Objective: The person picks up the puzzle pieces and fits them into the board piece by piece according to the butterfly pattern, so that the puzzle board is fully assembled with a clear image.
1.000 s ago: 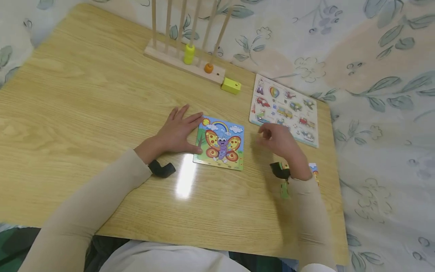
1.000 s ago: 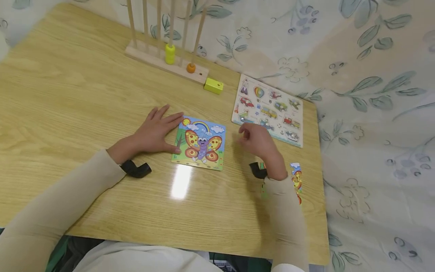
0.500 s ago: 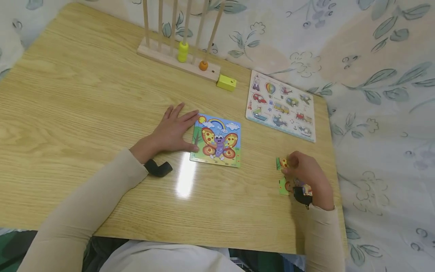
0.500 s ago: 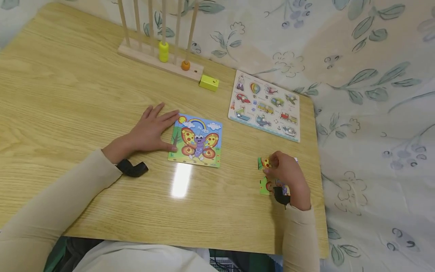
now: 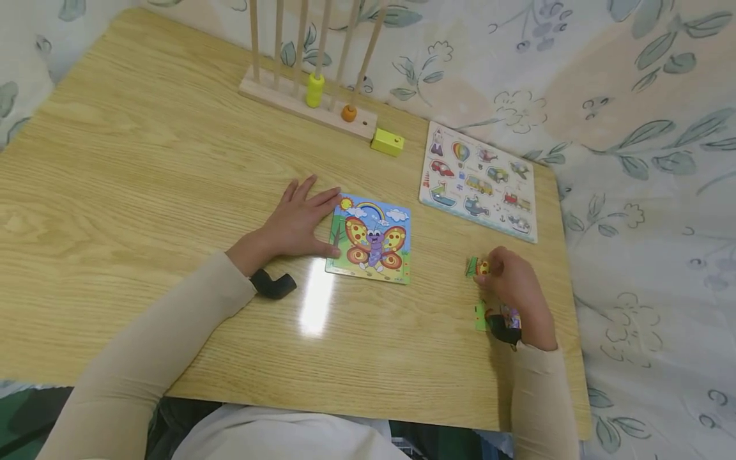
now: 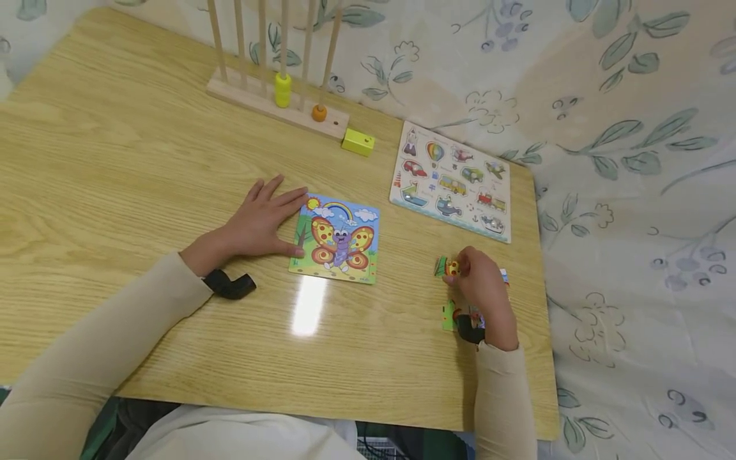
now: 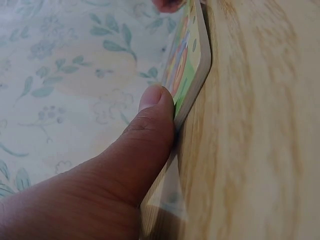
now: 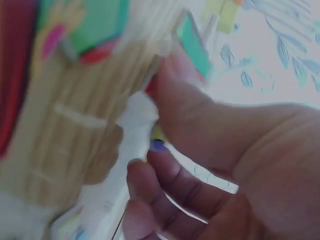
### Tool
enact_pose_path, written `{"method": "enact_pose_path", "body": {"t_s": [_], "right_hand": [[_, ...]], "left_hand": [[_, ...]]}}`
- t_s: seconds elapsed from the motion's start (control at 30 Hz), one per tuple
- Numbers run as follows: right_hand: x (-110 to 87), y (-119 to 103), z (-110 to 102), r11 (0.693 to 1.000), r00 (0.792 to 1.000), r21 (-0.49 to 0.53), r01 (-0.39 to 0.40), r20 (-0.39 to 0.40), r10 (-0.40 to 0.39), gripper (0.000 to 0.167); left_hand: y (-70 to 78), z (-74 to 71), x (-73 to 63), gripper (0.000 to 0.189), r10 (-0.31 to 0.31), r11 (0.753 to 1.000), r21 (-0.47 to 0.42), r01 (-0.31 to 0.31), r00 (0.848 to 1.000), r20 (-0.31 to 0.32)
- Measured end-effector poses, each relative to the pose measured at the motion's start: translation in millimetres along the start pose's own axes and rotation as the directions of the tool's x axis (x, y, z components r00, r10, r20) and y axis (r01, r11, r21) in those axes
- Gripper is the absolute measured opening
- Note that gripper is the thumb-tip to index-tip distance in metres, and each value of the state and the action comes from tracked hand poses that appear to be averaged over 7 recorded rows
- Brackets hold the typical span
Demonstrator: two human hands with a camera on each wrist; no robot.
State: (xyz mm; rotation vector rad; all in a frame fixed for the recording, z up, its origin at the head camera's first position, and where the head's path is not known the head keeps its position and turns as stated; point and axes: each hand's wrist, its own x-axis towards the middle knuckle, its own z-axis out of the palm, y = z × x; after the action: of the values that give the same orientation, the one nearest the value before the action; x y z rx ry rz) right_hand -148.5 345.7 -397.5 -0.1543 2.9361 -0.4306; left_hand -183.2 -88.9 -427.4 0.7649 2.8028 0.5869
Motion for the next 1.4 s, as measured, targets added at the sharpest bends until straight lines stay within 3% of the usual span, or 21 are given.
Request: {"method": "enact_pose_path", "body": {"t_s": [0.13, 0.27, 0.37, 0.47, 0.6, 0.77, 0.97, 1.4], "right_hand": [[11.1, -23.4, 5.4, 0.997, 0.996, 0.032, 0.068, -0.066, -0.066, 0.022], [23.1, -70.6, 16.5, 0.963, 0.979, 0.175, 0.202, -0.059, -0.195, 0.017], [30.8, -113.7, 24.2, 0.913, 0.959, 0.305, 0.271, -0.002, -0.284, 0.014], [41.2, -152.7, 30.3, 0.877, 0.93, 0.366, 0.312, 0.07, -0.36, 0.014], [59.9, -185.9, 38.7, 0.887, 0.911, 0.337, 0.315, 0.156, -0.383, 0.015], [75.8, -196.7, 46.2, 0.932, 0.926, 0.269, 0.241, 0.224, -0.304, 0.022], [82.3, -198.0, 46.3, 0.934, 0.936, 0.274, 0.227, 0.205, -0.287, 0.03], [83.0, -204.6, 45.7, 0.961, 0.958, 0.168, 0.221, 0.149, -0.246, 0.032]], "left_hand": [[-1.1, 0.0, -2.8, 0.108, -0.01, 1.0, 0.002, 0.01, 1.0, 0.008], [-2.0, -0.3, -5.1, 0.107, -0.014, 1.0, -0.005, 0.014, 1.0, 0.005], [-1.6, -0.5, -5.3, 0.107, -0.005, 1.0, -0.019, 0.005, 1.0, -0.002], [-1.6, 0.2, -4.5, 0.107, 0.002, 1.0, -0.017, -0.002, 1.0, -0.01], [-2.0, 2.8, -3.1, 0.107, 0.002, 1.0, -0.013, -0.002, 1.0, -0.021], [-0.3, 6.0, 0.1, 0.107, 0.011, 1.0, -0.023, -0.011, 1.0, -0.018], [1.0, 3.2, 0.5, 0.107, 0.006, 1.0, -0.008, -0.006, 1.0, -0.022], [-0.3, -0.4, -0.9, 0.105, 0.01, 1.0, -0.003, -0.01, 1.0, -0.023]]}}
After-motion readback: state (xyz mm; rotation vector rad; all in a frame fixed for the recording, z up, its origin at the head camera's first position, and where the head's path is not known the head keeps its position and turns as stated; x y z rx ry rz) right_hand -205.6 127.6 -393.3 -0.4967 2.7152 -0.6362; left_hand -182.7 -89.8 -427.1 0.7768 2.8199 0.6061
